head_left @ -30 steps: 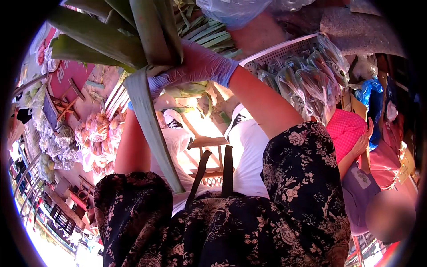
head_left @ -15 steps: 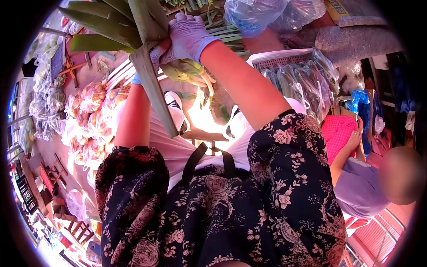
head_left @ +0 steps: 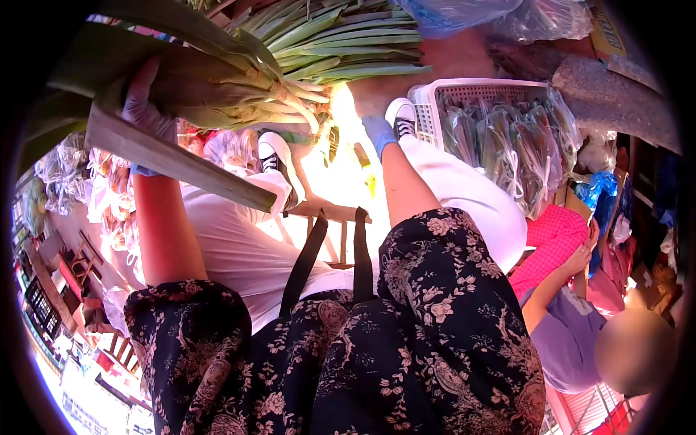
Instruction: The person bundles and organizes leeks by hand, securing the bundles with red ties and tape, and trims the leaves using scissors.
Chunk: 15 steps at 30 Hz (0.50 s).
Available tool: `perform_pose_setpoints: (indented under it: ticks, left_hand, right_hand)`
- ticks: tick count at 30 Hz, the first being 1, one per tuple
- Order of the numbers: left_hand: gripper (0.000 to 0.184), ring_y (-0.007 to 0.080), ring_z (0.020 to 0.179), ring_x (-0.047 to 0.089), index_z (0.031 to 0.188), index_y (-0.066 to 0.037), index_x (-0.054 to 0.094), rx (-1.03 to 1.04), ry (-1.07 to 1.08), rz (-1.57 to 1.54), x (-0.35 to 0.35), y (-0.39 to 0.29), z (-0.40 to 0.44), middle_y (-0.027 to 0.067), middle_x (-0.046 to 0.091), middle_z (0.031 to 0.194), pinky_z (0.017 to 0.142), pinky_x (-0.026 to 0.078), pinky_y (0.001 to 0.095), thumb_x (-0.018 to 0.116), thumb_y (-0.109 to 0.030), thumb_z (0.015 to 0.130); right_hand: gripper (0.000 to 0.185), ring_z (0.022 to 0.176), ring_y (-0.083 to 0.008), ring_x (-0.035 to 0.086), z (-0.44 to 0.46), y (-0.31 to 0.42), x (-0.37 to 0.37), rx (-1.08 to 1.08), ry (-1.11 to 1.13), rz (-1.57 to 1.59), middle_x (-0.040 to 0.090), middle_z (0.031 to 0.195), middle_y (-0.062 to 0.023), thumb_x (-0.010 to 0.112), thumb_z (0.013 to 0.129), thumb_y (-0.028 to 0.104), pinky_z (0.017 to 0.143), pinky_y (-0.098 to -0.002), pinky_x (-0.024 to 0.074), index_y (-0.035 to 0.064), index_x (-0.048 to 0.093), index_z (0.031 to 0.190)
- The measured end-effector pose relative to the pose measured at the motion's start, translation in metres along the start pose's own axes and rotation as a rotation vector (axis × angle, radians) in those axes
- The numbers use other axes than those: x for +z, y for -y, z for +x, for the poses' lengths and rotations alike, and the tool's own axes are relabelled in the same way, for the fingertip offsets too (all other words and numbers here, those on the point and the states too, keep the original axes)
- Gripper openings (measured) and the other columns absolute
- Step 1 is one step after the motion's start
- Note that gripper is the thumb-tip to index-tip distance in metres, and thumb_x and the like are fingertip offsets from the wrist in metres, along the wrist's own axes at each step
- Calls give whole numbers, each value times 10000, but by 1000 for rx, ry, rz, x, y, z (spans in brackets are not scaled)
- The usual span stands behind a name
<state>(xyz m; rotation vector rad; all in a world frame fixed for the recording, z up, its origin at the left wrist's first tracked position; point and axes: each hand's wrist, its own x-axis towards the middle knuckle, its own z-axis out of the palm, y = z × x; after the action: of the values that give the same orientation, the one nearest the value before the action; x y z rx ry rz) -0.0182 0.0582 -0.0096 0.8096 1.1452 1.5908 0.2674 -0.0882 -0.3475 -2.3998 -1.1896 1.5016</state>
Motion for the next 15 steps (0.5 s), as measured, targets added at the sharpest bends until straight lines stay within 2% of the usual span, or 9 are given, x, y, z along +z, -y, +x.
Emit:
perform_pose_setpoints:
  ticks: [2, 4, 6, 7, 8, 10, 11, 14, 15]
  left_hand:
    - [417, 231, 1088, 512, 1145, -19, 549, -104, -69, 51, -4, 0, -6, 91, 559, 1151, 959, 401, 404, 651, -139, 758]
    - [414, 245, 1076, 526, 1166, -41, 543, -143, -97, 25, -30, 4, 1, 97, 574, 1140, 962, 397, 409, 630, -174, 785]
    - [394, 251, 1083, 526, 1153, -16, 547, -160, -129, 69, -30, -4, 10, 118, 577, 1141, 976, 384, 416, 599, -188, 803]
    - [383, 252, 1083, 527, 1143, -6, 552, -166, -143, 73, -39, -5, 13, 124, 579, 1139, 978, 383, 416, 589, -188, 807]
    - [374, 254, 1083, 528, 1132, 3, 556, -163, -152, 74, -47, -11, 15, 129, 580, 1137, 979, 382, 415, 580, -187, 811]
    - [366, 257, 1082, 530, 1120, 20, 560, -139, -206, 95, -57, -19, 18, 140, 579, 1138, 983, 379, 414, 561, -187, 818]
    - [367, 259, 1082, 531, 1119, 27, 560, -106, -252, 111, -62, -24, 19, 145, 577, 1141, 986, 377, 414, 551, -187, 821]
    - [381, 260, 1062, 541, 1109, 45, 563, -57, -238, 157, -75, -45, 13, 160, 575, 1139, 963, 401, 407, 544, -162, 790]
    - [370, 250, 1037, 550, 1098, 45, 569, -22, -225, 151, -73, -48, 7, 153, 582, 1126, 945, 413, 392, 562, -125, 769]
  right_hand:
    - [454, 1116, -279, 516, 7, -66, 76, 61, 225, -310, 561, 1175, -163, 415, 818, 376, 1024, -442, 262, 87, 584, 1125]
    - [485, 1216, -239, 436, -32, -91, 102, 92, 357, -265, 544, 1230, -87, 420, 806, 462, 1086, -505, 53, 164, 588, 1150]
    - [494, 1305, -248, 307, -64, -128, 119, 124, 533, -458, 489, 1305, 19, 429, 795, 512, 1074, -543, -76, 239, 564, 1184]
    - [552, 1338, -301, 218, -77, -113, 103, 128, 580, -537, 436, 1353, -25, 451, 779, 544, 1068, -533, -136, 242, 521, 1236]
    - [669, 1326, -368, 213, -73, -128, 124, 256, 464, -516, 382, 1370, -159, 508, 754, 536, 1102, -476, -68, 137, 463, 1289]
    - [797, 1326, -368, 213, -68, -138, 123, 240, 428, -416, 257, 1406, -253, 573, 724, 519, 1122, -384, 75, 7, 397, 1309]
    - [791, 1270, -372, 296, -68, -132, 126, 283, 209, -233, 261, 1386, -246, 653, 700, 407, 1063, -329, 254, -66, 387, 1274]
    - [708, 1164, -356, 394, -64, -114, 121, -92, -21, 180, 339, 1290, -226, 691, 680, 294, 998, -359, 331, -70, 421, 1224]
    - [641, 1088, -340, 430, -58, -99, 120, -172, -71, 211, 415, 1157, -209, 703, 664, 224, 958, -357, 362, -74, 446, 1170]
